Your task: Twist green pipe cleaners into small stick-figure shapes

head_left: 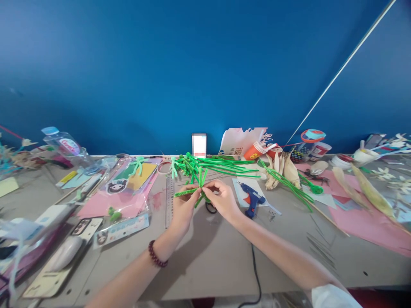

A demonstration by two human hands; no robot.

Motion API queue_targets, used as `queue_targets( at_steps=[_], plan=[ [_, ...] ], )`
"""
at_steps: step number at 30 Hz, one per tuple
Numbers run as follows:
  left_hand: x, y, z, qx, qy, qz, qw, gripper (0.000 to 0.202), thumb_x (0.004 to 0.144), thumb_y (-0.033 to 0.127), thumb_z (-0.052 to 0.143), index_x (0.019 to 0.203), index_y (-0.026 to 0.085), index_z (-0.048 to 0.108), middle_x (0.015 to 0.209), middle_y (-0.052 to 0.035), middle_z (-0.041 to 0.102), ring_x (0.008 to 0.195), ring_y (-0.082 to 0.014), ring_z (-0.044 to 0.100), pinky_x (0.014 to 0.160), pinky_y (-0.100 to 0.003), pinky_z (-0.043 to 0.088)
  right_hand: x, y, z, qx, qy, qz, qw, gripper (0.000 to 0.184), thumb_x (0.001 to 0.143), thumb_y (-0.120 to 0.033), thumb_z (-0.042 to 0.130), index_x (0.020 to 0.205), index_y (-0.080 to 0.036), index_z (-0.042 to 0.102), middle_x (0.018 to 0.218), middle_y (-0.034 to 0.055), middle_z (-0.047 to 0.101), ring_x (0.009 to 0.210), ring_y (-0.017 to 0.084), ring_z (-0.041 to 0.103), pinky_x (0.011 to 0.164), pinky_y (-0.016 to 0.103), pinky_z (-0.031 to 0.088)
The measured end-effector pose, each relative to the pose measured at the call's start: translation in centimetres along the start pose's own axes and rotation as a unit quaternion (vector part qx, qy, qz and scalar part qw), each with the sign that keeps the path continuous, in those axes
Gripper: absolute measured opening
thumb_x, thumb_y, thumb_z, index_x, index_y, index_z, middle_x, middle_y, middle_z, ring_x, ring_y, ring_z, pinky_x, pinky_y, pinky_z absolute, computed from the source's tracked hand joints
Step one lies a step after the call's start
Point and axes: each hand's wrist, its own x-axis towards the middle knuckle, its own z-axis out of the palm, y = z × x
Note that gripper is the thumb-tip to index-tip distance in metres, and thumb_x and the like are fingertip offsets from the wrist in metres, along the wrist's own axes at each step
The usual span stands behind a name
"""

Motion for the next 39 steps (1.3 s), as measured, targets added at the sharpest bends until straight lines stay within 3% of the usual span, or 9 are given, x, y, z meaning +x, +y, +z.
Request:
queue_targets(
  at_steps=[3, 8, 13, 22, 28, 39],
  plan=[
    [1.0, -0.6, 0.5, 0.0, -0.022, 0.003, 1.0, 0.02, 0.063, 0.029, 0.073, 0.075, 0.016, 0.063, 0.07, -0.0005, 0.063, 0.063, -0.0109, 0.057, 0.06, -0.022, 0.045, 0.6, 0.4, -0.5, -0.011, -0.011, 0.02, 1.0, 0.017, 0.074, -0.033, 0.058, 0.079, -0.016, 0.061, 0.071, 0.0026, 0.06, 0.053, 0.01, 0.053, 0.039, 0.018, 0.039],
    [2.7, -3.6, 0.1, -0.016, -0.021, 0.021, 0.999, 0.021, 0.064, 0.03, 0.073, 0.078, 0.019, 0.063, 0.076, -0.0017, 0.063, 0.071, -0.014, 0.06, 0.066, -0.025, 0.047, 1.2, 2.5, -0.5, 0.022, -0.056, 0.104, 0.993, 0.025, 0.072, -0.035, 0.059, 0.09, -0.018, 0.058, 0.066, -0.0008, 0.058, 0.043, 0.01, 0.053, 0.028, 0.016, 0.035],
    [3.3, -5.4, -1.0, -0.016, -0.055, -0.046, 0.997, 0.023, 0.062, 0.031, 0.074, 0.074, 0.016, 0.063, 0.067, -0.0018, 0.064, 0.064, -0.014, 0.059, 0.063, -0.026, 0.046, 1.0, 5.0, 0.3, 0.07, -0.078, 0.157, 0.982, 0.031, 0.075, -0.043, 0.057, 0.089, -0.016, 0.054, 0.046, -0.0075, 0.052, 0.024, 0.008, 0.043, 0.025, 0.016, 0.032],
    [3.4, -5.3, -1.1, -0.008, -0.087, -0.073, 0.993, 0.022, 0.065, 0.031, 0.071, 0.073, 0.012, 0.063, 0.065, -0.0017, 0.063, 0.061, -0.0112, 0.056, 0.06, -0.022, 0.043, 1.0, 5.7, 0.7, 0.13, -0.031, 0.174, 0.976, 0.03, 0.07, -0.041, 0.063, 0.084, -0.016, 0.055, 0.054, -0.0062, 0.054, 0.03, 0.008, 0.047, 0.024, 0.018, 0.038],
    [3.5, -5.6, -1.2, -0.019, -0.075, -0.083, 0.994, 0.024, 0.061, 0.03, 0.074, 0.071, 0.012, 0.063, 0.059, 0.0006, 0.059, 0.056, -0.0097, 0.053, 0.054, -0.021, 0.041, 0.8, 6.4, 0.8, 0.142, -0.016, 0.17, 0.975, 0.03, 0.069, -0.042, 0.064, 0.081, -0.016, 0.055, 0.051, -0.0072, 0.051, 0.029, 0.007, 0.044, 0.025, 0.017, 0.036],
    [3.5, -5.5, -1.3, -0.022, -0.088, -0.073, 0.993, 0.023, 0.062, 0.03, 0.074, 0.073, 0.012, 0.065, 0.065, -0.0021, 0.065, 0.06, -0.0116, 0.058, 0.06, -0.023, 0.045, 0.5, 5.7, 1.2, 0.144, -0.002, 0.175, 0.974, 0.031, 0.068, -0.042, 0.064, 0.08, -0.017, 0.052, 0.04, -0.0092, 0.048, 0.025, 0.006, 0.04, 0.026, 0.015, 0.031]
  ],
)
